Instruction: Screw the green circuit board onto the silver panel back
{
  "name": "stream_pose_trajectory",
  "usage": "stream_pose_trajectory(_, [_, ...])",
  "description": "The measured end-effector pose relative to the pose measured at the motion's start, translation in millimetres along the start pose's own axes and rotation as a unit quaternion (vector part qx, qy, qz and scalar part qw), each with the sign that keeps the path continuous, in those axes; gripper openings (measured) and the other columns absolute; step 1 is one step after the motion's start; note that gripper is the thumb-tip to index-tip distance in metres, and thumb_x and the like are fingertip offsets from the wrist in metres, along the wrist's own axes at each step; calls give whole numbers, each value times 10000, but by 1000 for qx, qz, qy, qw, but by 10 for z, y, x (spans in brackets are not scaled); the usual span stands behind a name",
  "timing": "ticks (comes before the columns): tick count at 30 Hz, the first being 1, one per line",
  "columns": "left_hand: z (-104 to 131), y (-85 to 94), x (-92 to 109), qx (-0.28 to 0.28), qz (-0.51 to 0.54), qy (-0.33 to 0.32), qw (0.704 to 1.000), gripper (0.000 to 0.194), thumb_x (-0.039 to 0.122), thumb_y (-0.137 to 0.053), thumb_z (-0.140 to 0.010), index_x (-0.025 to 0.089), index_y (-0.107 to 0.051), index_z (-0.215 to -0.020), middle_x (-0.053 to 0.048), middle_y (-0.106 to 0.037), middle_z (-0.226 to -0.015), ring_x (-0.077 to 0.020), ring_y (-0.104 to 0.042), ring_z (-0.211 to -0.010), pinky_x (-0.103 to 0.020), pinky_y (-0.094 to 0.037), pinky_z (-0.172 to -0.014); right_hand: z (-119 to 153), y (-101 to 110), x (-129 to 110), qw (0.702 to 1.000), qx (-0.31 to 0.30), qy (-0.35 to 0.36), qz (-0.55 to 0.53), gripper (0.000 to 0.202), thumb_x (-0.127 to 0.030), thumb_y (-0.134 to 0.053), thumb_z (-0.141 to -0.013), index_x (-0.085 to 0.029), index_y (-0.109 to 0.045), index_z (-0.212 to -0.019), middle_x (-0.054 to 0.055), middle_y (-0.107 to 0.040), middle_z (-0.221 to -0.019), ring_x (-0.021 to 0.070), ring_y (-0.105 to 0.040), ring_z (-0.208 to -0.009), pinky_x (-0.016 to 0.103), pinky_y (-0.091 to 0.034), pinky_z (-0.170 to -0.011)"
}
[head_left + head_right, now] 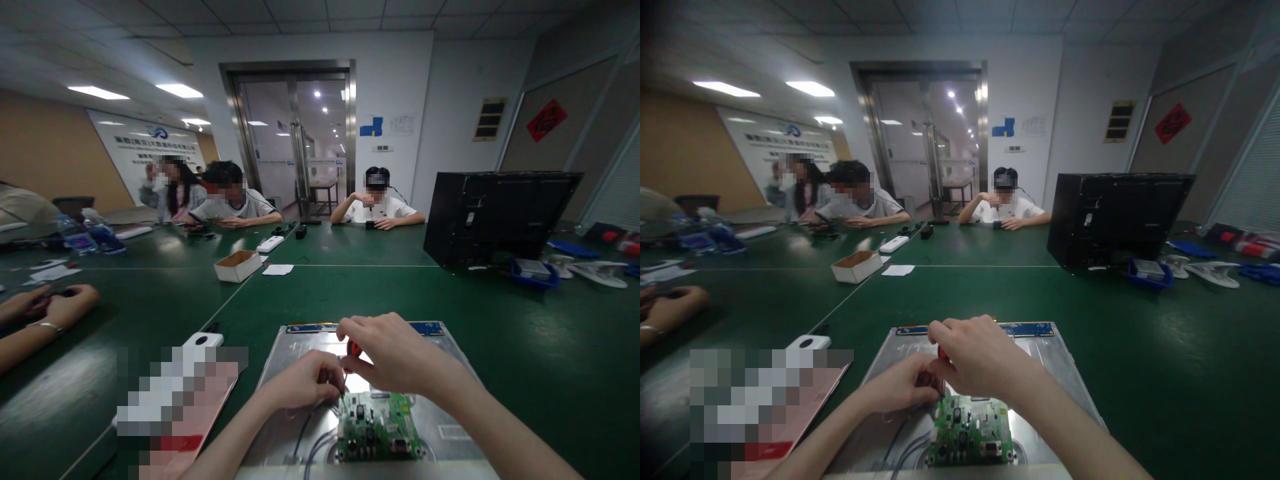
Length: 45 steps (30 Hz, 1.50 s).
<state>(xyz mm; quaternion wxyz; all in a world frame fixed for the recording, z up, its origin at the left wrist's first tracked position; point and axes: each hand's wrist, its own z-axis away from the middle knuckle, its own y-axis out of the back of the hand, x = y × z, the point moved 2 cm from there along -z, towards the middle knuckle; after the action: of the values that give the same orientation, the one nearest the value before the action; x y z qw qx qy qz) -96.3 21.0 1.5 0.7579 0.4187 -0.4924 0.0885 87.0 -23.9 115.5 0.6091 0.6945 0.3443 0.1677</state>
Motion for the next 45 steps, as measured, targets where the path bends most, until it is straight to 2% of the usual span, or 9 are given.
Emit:
stream_pose_trajectory(4, [-3,0,-7,-1,1,5,1000,138,153,-600,-646,175,-690,-748,40,-576,-630,-132,-515,-606,-215,-389,-571,3,14,-10,1000,-3,1,11,123,-230,-615,-922,-189,-594,-1036,36,-732,-986,158,-637,-737,276,-231,-553])
stream_pose_trajectory(11, [-6,8,15,-3,0,-3,1000,115,136,-604,-636,176,-673,-718,41,-595,-653,-133,-520,-628,-224,-389,-596,56,59,-39,999,-16,37,-7,182,-180,-588,-835,-182,-578,-1017,50,-690,-996,152,-593,-733,278,-242,-553])
stream_pose_trajectory(15, [-5,4,20,-5,2,0,1000,94,144,-608,-641,177,-662,-710,43,-588,-643,-131,-520,-621,-220,-394,-586,35,19,-14,1000,-6,20,1,195,-177,-597,-862,-185,-581,-1056,43,-712,-986,153,-611,-731,277,-229,-556])
stream_pose_trajectory(21, [6,18,44,0,-3,3,1000,89,157,-619,-644,180,-666,-716,45,-563,-627,-135,-508,-615,-221,-383,-585,-9,-14,1,1000,1,0,13,111,-239,-626,-925,-198,-599,-1025,14,-737,-932,145,-622,-707,273,-218,-547])
stream_pose_trajectory(30, [-2,17,44,-4,6,-4,1000,85,140,-604,-621,170,-642,-691,38,-586,-653,-134,-514,-623,-230,-396,-603,49,16,-27,999,7,44,-10,204,-205,-582,-847,-186,-593,-1050,51,-706,-1018,148,-592,-717,280,-247,-552])
stream_pose_trajectory(34, [-10,-1,14,-7,12,3,1000,126,148,-601,-618,165,-663,-727,32,-600,-659,-140,-529,-620,-229,-391,-589,9,-13,-5,1000,10,25,3,212,-198,-574,-883,-187,-597,-1094,48,-731,-1007,156,-622,-727,282,-226,-552])
stream_pose_trajectory(40, [5,15,43,5,9,4,1000,128,146,-601,-619,170,-667,-726,42,-583,-653,-134,-517,-623,-227,-387,-597,-12,-23,0,1000,-6,-16,9,144,-266,-637,-905,-198,-617,-1031,14,-761,-909,170,-649,-720,279,-218,-551])
stream_pose_trajectory(45, [-3,18,37,3,11,-8,1000,67,159,-604,-615,171,-642,-669,42,-568,-631,-138,-515,-620,-229,-385,-595,30,14,-29,999,16,31,-10,166,-225,-590,-857,-181,-606,-1015,48,-720,-990,166,-624,-738,279,-241,-545])
